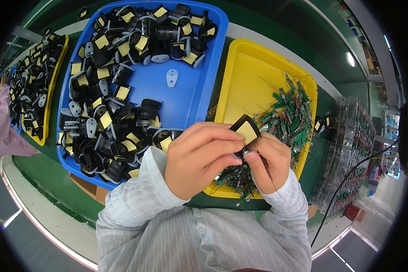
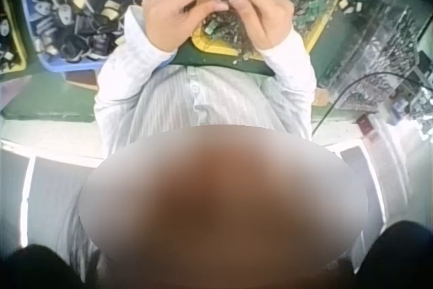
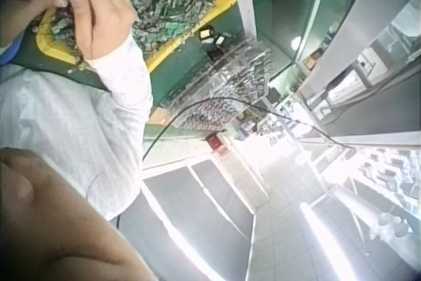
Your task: The person assembles electronic devices by picking up a black plastic housing from a blue tray and a circuit board from a yellow tray. They fit the circuit board into the housing, press the components together, and place the completed assembly onto the table.
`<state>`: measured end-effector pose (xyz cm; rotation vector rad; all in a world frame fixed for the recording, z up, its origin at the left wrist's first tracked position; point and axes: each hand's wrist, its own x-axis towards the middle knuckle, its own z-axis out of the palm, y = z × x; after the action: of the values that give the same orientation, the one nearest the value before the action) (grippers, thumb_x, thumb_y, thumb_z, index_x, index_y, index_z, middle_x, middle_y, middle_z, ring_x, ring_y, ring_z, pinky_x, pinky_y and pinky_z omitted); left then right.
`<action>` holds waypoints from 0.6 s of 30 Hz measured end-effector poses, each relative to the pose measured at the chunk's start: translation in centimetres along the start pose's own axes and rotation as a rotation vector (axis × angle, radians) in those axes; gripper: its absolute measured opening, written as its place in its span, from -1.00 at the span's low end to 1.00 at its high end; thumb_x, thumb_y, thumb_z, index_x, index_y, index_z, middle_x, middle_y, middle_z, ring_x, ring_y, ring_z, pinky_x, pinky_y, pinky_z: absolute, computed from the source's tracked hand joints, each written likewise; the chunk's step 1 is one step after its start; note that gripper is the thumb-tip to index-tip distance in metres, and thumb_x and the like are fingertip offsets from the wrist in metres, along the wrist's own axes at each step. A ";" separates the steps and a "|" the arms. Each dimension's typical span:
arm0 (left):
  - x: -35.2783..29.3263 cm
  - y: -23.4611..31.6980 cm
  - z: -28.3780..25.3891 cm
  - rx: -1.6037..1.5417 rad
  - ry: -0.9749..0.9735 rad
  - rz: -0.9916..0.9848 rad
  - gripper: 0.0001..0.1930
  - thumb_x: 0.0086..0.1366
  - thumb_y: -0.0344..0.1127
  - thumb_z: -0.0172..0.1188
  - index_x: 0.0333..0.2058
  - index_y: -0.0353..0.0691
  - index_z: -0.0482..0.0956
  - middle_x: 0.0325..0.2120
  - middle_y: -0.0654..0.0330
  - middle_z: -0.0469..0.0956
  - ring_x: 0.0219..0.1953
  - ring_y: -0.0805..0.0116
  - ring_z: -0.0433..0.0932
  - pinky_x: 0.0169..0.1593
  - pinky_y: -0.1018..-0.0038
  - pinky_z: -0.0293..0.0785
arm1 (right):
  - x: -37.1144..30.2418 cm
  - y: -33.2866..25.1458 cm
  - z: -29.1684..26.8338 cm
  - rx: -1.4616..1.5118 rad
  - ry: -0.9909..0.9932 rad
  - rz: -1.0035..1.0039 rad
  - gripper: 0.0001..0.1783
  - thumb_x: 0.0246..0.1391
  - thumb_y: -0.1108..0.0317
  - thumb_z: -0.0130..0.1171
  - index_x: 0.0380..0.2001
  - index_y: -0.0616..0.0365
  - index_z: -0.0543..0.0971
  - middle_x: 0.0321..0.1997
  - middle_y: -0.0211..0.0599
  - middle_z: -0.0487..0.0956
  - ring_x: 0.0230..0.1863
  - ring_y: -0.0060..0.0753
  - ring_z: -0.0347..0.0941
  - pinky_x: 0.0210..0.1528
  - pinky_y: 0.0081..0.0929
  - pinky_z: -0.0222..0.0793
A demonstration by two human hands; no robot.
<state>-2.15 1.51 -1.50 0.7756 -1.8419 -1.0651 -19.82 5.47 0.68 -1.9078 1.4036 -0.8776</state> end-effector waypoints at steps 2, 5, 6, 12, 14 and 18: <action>-0.1 0.0 0.0 0.099 -0.001 0.093 -0.72 -0.18 -0.45 0.34 -0.39 -0.26 0.56 -0.33 0.21 0.53 -0.27 0.18 0.51 -0.21 0.41 0.47 | -0.1 -0.2 -0.3 -0.053 0.000 -0.023 -0.93 -0.13 0.50 0.15 -0.60 0.20 0.46 -0.66 -0.25 0.39 -0.62 -0.20 0.30 -0.56 -0.40 0.22; -0.4 0.3 0.2 0.143 0.041 0.148 -0.71 -0.21 -0.44 0.35 -0.40 -0.25 0.56 -0.33 0.25 0.54 -0.28 0.17 0.50 -0.22 0.42 0.47 | -0.1 -0.1 -0.3 -0.029 0.010 -0.053 -0.92 -0.16 0.49 0.17 -0.63 0.18 0.48 -0.68 -0.27 0.40 -0.64 -0.21 0.29 -0.59 -0.41 0.20; -0.4 0.4 0.2 0.128 0.025 0.143 -0.71 -0.22 -0.44 0.36 -0.41 -0.24 0.58 -0.34 0.23 0.54 -0.29 0.17 0.50 -0.21 0.41 0.47 | -0.1 -0.1 -0.4 -0.029 0.012 -0.052 -0.92 -0.16 0.49 0.17 -0.63 0.18 0.48 -0.68 -0.27 0.40 -0.64 -0.21 0.29 -0.59 -0.41 0.20; -1.0 0.9 -0.1 0.033 -0.027 0.044 -0.72 -0.22 -0.47 0.37 -0.41 -0.24 0.59 -0.35 0.21 0.56 -0.29 0.16 0.51 -0.21 0.40 0.45 | -0.3 0.6 -0.5 0.198 -0.088 -0.048 -0.89 -0.11 0.44 0.16 -0.61 0.22 0.48 -0.68 -0.26 0.39 -0.66 -0.24 0.29 -0.59 -0.45 0.19; -0.8 0.8 -0.2 0.013 -0.050 0.008 -0.73 -0.20 -0.48 0.36 -0.41 -0.25 0.59 -0.35 0.21 0.56 -0.28 0.15 0.52 -0.21 0.40 0.45 | -0.5 0.9 -0.7 0.345 -0.172 0.155 -0.87 -0.08 0.40 0.16 -0.54 0.25 0.48 -0.66 -0.24 0.42 -0.66 -0.30 0.34 -0.56 -0.50 0.23; -0.2 0.8 0.1 -0.336 -0.107 -0.217 -0.79 -0.02 -0.51 0.26 -0.34 -0.34 0.52 -0.27 0.12 0.52 -0.23 0.23 0.52 -0.16 0.44 0.50 | -0.2 1.1 -0.5 0.463 -0.116 0.232 -0.85 -0.05 0.38 0.15 -0.44 0.26 0.48 -0.54 -0.23 0.51 -0.58 -0.38 0.42 -0.48 -0.55 0.31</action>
<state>-2.26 2.06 -0.87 0.7386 -1.6296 -1.5351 -20.85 5.39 0.06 -1.3959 1.1976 -0.8719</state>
